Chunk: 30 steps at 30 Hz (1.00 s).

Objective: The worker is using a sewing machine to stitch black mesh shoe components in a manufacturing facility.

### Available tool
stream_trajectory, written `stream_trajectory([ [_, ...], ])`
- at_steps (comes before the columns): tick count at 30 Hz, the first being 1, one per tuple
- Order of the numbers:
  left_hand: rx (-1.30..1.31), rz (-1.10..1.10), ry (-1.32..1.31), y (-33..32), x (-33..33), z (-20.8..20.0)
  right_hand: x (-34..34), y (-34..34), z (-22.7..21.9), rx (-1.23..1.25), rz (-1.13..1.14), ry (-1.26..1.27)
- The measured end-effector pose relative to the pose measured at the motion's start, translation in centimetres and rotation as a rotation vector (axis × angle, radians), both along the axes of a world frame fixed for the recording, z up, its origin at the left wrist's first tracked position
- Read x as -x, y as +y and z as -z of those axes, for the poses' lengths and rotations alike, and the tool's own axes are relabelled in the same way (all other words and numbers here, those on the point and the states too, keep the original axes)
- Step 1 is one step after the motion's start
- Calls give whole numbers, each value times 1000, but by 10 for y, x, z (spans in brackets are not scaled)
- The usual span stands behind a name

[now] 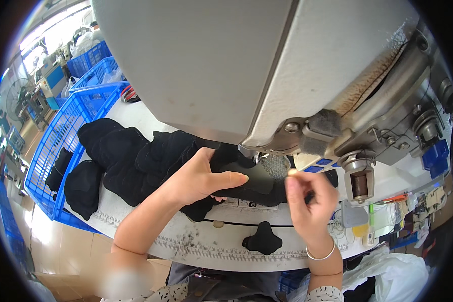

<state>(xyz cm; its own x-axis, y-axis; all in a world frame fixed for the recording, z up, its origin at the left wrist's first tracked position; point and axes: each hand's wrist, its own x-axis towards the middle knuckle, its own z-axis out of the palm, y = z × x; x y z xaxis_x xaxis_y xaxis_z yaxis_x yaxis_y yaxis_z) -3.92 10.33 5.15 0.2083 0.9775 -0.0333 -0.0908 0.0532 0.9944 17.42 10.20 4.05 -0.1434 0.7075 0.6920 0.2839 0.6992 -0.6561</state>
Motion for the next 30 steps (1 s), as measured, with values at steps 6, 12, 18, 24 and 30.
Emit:
stream_trajectory([
  [6,50,33,71,8,8,-2,-3,8,4,-549,51,-513],
  [12,-16,-17,69,8,5,-3,-3,14,7,-628,40,-498],
  [18,48,81,189,21,15,-15,-2,14,9,-617,93,-532],
  [24,-152,190,200,45,23,-8,-1,12,11,-594,95,-546],
  [30,-333,255,310,68,29,-11,1,10,11,-615,79,-534],
])
